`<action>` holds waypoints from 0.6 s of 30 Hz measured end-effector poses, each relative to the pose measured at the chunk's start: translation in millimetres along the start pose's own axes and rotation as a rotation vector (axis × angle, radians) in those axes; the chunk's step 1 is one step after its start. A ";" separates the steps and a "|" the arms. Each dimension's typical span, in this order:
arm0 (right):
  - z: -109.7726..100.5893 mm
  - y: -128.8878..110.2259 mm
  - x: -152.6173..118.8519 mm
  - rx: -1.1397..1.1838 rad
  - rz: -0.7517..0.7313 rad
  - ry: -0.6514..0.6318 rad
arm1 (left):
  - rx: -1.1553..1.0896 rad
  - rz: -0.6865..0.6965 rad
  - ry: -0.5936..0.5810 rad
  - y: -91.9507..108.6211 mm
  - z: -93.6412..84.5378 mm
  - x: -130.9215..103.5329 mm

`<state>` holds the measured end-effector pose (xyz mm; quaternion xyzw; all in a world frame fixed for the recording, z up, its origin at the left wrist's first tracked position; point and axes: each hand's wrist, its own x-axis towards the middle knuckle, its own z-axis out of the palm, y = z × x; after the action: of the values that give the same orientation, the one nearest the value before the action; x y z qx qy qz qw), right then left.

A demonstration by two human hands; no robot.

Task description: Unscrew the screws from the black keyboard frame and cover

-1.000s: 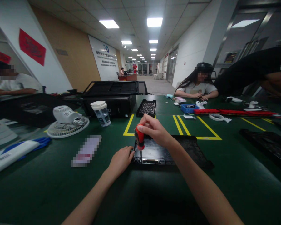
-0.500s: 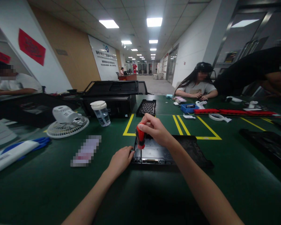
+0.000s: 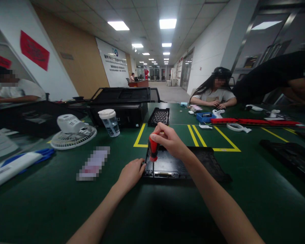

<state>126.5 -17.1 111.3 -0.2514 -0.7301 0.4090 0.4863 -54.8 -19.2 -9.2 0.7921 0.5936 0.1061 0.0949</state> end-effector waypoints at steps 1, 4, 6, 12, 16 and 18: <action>0.0 0.4 0.0 0.003 -0.001 -0.001 | 0.000 0.003 0.005 -0.1 0.1 -0.1; 0.1 1.9 0.4 0.021 -0.008 -0.004 | -0.003 0.006 0.009 0.3 -0.3 -0.3; 0.4 2.7 0.8 0.032 -0.014 -0.003 | -0.005 -0.001 -0.001 1.0 -0.9 -0.4; 3.3 1.9 -0.2 0.032 -0.012 -0.025 | -0.002 -0.023 -0.025 3.7 -4.4 -1.6; 7.0 -0.4 -1.6 -0.016 -0.017 -0.040 | -0.001 -0.048 -0.041 8.4 -9.7 -4.3; 8.0 -1.8 -1.8 -0.046 -0.018 -0.042 | 0.005 -0.065 -0.051 11.9 -13.0 -5.8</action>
<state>120.0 -22.3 110.3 -0.2473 -0.7516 0.3926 0.4688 -49.1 -27.7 6.3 0.7751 0.6167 0.0813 0.1112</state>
